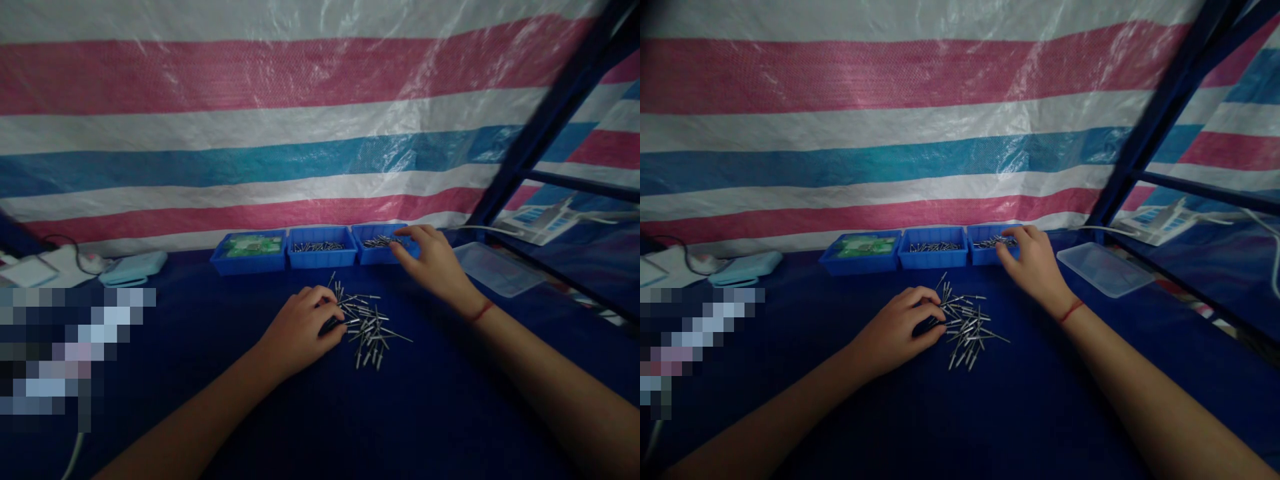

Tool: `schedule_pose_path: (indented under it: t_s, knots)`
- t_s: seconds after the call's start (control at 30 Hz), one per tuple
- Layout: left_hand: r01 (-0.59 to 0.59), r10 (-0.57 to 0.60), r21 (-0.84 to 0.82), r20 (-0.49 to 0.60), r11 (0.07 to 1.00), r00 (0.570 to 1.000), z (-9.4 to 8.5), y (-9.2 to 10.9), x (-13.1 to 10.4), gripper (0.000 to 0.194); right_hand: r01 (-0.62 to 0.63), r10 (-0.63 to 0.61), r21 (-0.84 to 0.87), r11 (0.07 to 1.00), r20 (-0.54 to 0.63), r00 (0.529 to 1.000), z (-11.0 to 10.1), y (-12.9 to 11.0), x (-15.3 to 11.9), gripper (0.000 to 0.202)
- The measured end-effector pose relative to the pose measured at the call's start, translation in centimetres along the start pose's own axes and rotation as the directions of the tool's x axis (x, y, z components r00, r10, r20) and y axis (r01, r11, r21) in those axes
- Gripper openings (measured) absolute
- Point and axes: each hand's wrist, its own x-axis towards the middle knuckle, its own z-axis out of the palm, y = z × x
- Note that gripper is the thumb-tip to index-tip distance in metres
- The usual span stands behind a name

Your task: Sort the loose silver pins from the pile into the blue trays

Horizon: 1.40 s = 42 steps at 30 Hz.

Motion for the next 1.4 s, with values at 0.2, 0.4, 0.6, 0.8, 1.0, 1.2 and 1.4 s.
schedule_pose_path:
  t_s: [0.2, 0.4, 0.6, 0.8, 1.0, 1.2, 1.4]
  knots:
    - [-0.013, 0.012, 0.038, 0.028, 0.999, 1.000, -0.1, 0.3, 0.0, 0.014, 0.114, -0.143, 0.182, 0.977, 0.154, 0.978, -1.3, -4.3, -1.1, 0.018]
    - [-0.051, 0.047, 0.070, 0.061, 0.996, 0.997, -0.3, 0.4, -0.1, 0.015, 0.185, -0.229, 0.237, 0.954, 0.177, 0.957, -1.8, -5.9, -1.8, 0.019]
    - [-0.064, 0.052, 0.155, 0.082, 0.986, 0.995, -0.2, 0.7, 0.2, 0.016, 0.210, -0.264, 0.255, 0.944, 0.202, 0.943, -1.9, -6.3, -2.0, 0.017]
    - [0.001, -0.002, 0.168, 0.005, 0.986, 1.000, -0.2, 0.5, 0.3, 0.018, 0.223, -0.350, 0.379, 0.898, 0.308, 0.885, -2.1, -6.5, -2.2, 0.015]
    - [0.110, -0.153, -0.185, -0.232, 0.977, 0.961, -0.4, 0.6, 0.4, 0.018, 0.119, -0.363, 0.553, 0.825, 0.357, 0.861, -2.1, -7.6, -2.7, 0.014]
    - [0.175, -0.302, -0.505, -0.180, 0.845, 0.936, -0.2, 1.3, 0.5, 0.022, 0.013, -0.229, 0.720, 0.694, 0.203, 0.952, -2.1, -8.4, -2.9, 0.008]
    - [0.214, -0.349, -0.620, -0.103, 0.755, 0.931, -0.1, 1.8, 0.4, 0.025, -0.036, -0.158, 0.761, 0.648, 0.181, 0.971, -2.1, -8.5, -3.1, 0.006]
